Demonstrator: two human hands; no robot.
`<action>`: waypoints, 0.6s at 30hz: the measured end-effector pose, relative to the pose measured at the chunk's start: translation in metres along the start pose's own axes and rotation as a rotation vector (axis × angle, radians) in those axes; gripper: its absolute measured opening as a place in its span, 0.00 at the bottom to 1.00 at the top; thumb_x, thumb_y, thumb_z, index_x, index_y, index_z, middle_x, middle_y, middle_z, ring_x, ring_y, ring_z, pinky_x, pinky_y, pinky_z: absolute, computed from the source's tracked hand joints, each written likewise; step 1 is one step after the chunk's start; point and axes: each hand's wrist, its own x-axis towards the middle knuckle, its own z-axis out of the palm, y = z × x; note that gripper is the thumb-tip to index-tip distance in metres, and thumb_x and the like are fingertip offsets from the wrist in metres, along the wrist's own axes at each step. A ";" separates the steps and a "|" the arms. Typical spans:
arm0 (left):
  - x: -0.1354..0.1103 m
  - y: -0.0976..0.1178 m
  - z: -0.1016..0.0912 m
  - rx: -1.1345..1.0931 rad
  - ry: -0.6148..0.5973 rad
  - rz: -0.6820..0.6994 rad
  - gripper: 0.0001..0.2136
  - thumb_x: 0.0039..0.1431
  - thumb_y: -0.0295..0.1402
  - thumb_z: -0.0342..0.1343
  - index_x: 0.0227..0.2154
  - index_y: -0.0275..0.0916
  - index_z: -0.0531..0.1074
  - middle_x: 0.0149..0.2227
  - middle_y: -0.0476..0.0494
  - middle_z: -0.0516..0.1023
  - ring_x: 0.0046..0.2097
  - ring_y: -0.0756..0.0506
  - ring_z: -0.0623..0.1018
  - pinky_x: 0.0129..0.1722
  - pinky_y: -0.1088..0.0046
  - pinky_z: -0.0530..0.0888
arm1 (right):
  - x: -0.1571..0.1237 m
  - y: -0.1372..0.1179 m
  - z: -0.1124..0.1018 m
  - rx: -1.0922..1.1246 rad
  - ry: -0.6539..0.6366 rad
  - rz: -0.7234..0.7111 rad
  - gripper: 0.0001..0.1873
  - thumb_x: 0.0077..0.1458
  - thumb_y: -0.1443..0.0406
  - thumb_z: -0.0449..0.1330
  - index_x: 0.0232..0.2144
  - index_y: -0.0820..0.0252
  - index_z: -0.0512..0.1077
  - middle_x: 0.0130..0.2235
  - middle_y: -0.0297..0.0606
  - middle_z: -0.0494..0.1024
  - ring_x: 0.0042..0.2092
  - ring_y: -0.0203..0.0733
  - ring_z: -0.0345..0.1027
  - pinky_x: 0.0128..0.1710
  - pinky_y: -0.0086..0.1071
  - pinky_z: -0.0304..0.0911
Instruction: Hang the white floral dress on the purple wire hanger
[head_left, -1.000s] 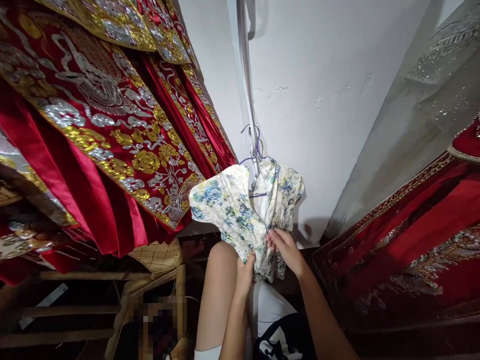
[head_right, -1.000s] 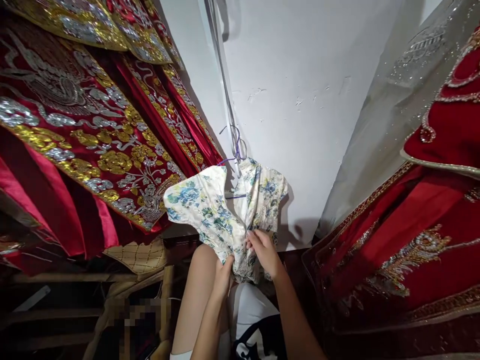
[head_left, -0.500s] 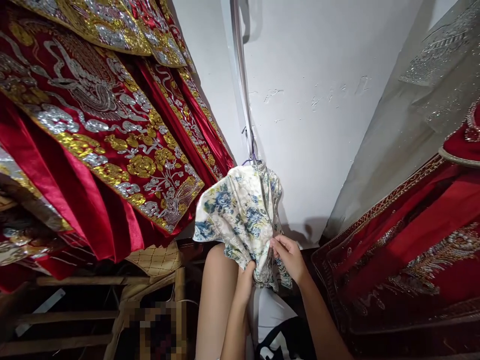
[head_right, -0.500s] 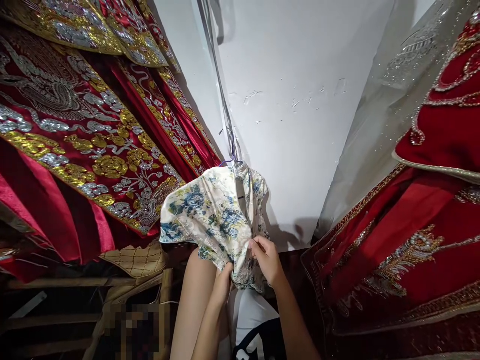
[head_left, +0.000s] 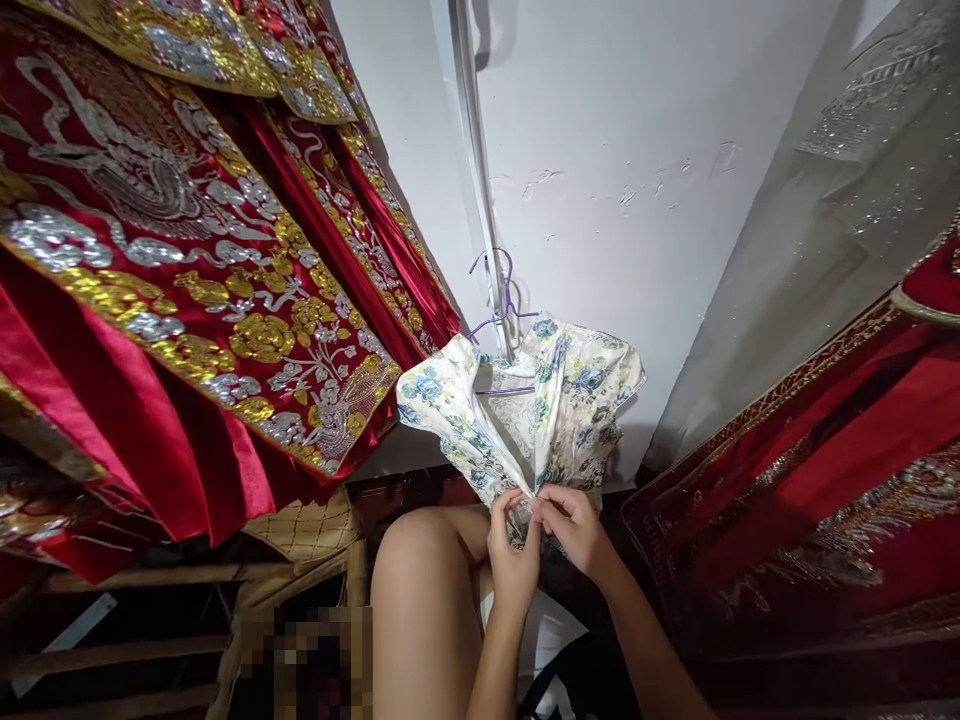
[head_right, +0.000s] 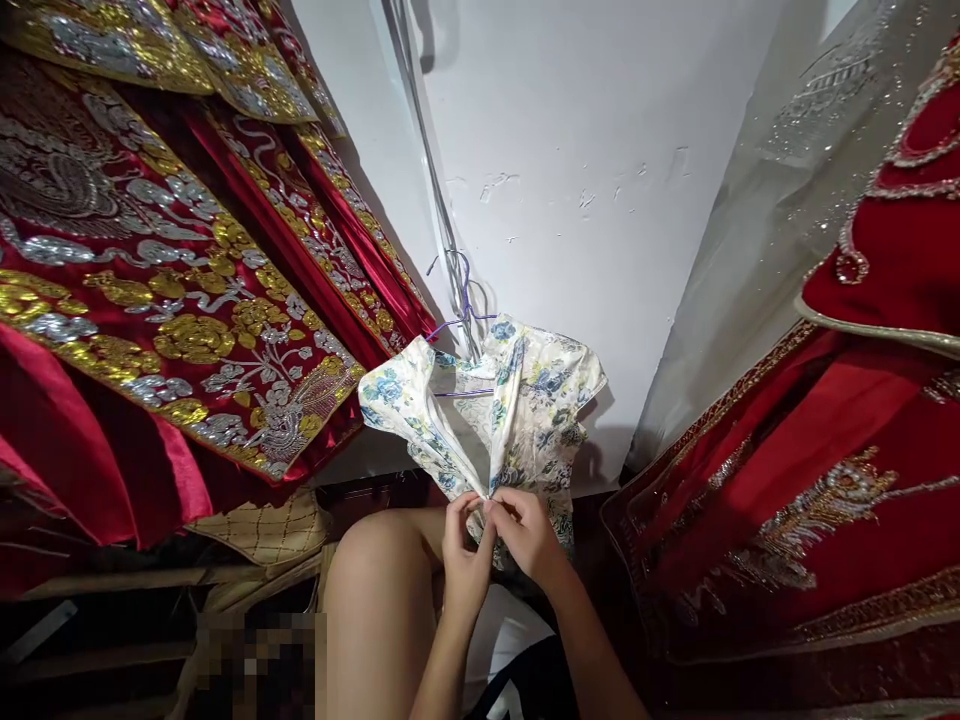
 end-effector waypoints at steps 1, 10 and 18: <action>0.001 0.001 0.004 -0.019 -0.029 -0.015 0.16 0.61 0.42 0.60 0.48 0.40 0.72 0.45 0.39 0.78 0.48 0.40 0.78 0.52 0.64 0.74 | 0.000 -0.003 -0.002 -0.031 -0.010 -0.024 0.19 0.59 0.57 0.57 0.20 0.58 0.63 0.21 0.30 0.60 0.25 0.35 0.54 0.26 0.31 0.50; -0.013 0.024 0.000 -0.009 -0.123 0.013 0.11 0.64 0.42 0.56 0.40 0.41 0.76 0.37 0.41 0.78 0.40 0.42 0.78 0.43 0.67 0.74 | -0.005 -0.014 -0.009 -0.236 0.033 -0.080 0.22 0.64 0.56 0.54 0.19 0.57 0.59 0.20 0.30 0.59 0.25 0.36 0.53 0.27 0.33 0.48; -0.015 0.017 -0.013 0.111 -0.046 0.082 0.07 0.62 0.36 0.55 0.31 0.40 0.72 0.27 0.48 0.71 0.31 0.46 0.72 0.33 0.73 0.70 | 0.019 -0.024 -0.021 -0.485 -0.023 -0.312 0.23 0.67 0.56 0.50 0.20 0.56 0.56 0.21 0.29 0.57 0.24 0.34 0.53 0.27 0.32 0.48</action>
